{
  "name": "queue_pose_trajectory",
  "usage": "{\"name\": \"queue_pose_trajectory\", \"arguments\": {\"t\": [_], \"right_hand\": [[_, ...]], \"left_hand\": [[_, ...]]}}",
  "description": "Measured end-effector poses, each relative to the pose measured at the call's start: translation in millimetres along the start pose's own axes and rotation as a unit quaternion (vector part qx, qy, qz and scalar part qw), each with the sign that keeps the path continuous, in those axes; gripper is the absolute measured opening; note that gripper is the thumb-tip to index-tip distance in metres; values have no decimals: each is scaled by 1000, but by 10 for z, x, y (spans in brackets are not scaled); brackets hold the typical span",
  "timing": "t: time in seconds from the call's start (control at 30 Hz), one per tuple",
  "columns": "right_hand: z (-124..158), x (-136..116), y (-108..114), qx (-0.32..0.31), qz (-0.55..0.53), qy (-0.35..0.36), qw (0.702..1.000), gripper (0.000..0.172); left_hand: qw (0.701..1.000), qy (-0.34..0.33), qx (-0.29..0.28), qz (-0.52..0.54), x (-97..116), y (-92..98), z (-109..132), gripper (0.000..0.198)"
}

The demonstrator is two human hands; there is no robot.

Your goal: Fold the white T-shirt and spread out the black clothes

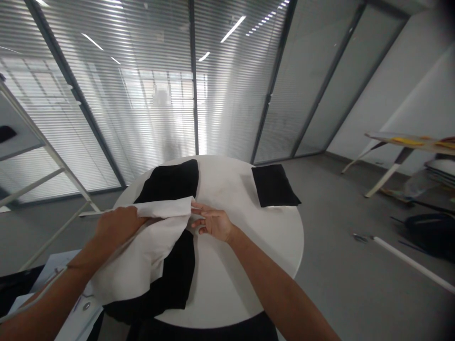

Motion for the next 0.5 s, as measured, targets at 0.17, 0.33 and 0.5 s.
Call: {"name": "queue_pose_trajectory", "arguments": {"t": [0.17,0.33,0.5], "right_hand": [[-102,65,95,124,35,-14,992,32],[-106,56,111,128,36,-31,991,31],[-101,51,122,132,50,-37,989,29]], "left_hand": [[999,37,-12,-33,123,73,-383,56],[995,36,37,85,252,-142,-706,36],[966,110,-87,215,263,-460,-821,17]]}}
Point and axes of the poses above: each hand's wrist, its own z-axis away from the middle knuckle, its own y-axis out of the back of the hand, x = y × z, the point moved 1 cm from there along -z, towards the middle knuckle, and after that the axes turned 3 degrees about -y, right-handed, at the moved point
